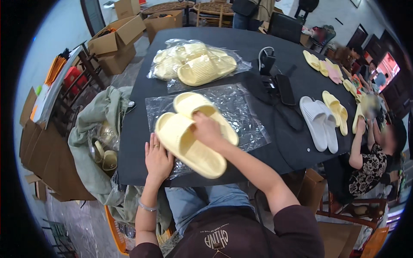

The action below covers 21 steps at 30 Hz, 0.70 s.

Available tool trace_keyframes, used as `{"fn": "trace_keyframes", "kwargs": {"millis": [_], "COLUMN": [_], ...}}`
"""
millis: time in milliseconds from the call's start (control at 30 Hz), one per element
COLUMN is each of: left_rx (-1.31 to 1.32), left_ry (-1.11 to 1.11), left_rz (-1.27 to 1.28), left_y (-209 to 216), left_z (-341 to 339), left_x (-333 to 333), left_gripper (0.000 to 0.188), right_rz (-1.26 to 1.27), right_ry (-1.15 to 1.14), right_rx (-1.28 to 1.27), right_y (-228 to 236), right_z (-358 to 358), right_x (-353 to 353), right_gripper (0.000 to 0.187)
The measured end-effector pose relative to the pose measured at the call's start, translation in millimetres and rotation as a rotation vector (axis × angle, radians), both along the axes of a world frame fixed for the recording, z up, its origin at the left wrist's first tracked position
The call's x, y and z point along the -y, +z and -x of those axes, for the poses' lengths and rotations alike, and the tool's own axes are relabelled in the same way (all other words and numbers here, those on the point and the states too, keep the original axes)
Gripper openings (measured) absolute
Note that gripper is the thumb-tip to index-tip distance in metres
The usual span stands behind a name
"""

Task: The person unpacks yellow and white slippers from a large green sack and places them on a table. They then place pairs of slippers into clear plastic bags and seal them using a handheld heat sealer. The person repeats this process for multiple pairs of slippers, stacking the packaged items on the table.

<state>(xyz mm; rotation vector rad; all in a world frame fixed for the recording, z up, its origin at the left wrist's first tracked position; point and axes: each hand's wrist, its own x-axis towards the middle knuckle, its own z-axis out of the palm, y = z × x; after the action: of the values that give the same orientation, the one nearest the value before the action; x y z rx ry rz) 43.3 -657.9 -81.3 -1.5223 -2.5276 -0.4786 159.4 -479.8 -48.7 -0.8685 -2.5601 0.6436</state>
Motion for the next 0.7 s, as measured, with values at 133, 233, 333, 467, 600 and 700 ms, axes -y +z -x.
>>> {"fn": "trace_keyframes", "kwargs": {"millis": [133,233,333,467,600,700], "left_rx": [0.012,0.011,-0.023,0.017,0.032,0.014], "left_ry": [0.011,0.011,0.021,0.019,0.034,0.041], "left_rz": [0.007,-0.005,-0.003,0.016,0.04,0.036], "left_y": [1.8,2.5,8.1,8.4,9.0,7.0], "left_z": [-1.3,-1.7,-5.3,-4.3,-4.3,-3.9], "left_x": [4.5,4.2,-0.7,-4.6,2.2,3.5], "left_gripper": [0.061,0.063,0.066,0.069,0.068,0.067], "right_rz": [-0.022,-0.128,-0.116,-0.154,-0.309,-0.337], "right_ry": [-0.191,-0.307,-0.394,-0.332,-0.533,-0.424], "right_rx": [0.079,0.011,-0.021,-0.293,-0.24,-0.274], "right_y": [4.7,-0.4,4.8,49.4,134.7,122.4], "right_z": [-28.8,-45.6,-58.0,-98.7,-159.9,-237.6], "right_x": [-34.7,-62.9,-88.8,-125.7,-118.5,-127.3], "right_gripper": [0.025,0.027,0.025,0.022,0.021,0.02]}}
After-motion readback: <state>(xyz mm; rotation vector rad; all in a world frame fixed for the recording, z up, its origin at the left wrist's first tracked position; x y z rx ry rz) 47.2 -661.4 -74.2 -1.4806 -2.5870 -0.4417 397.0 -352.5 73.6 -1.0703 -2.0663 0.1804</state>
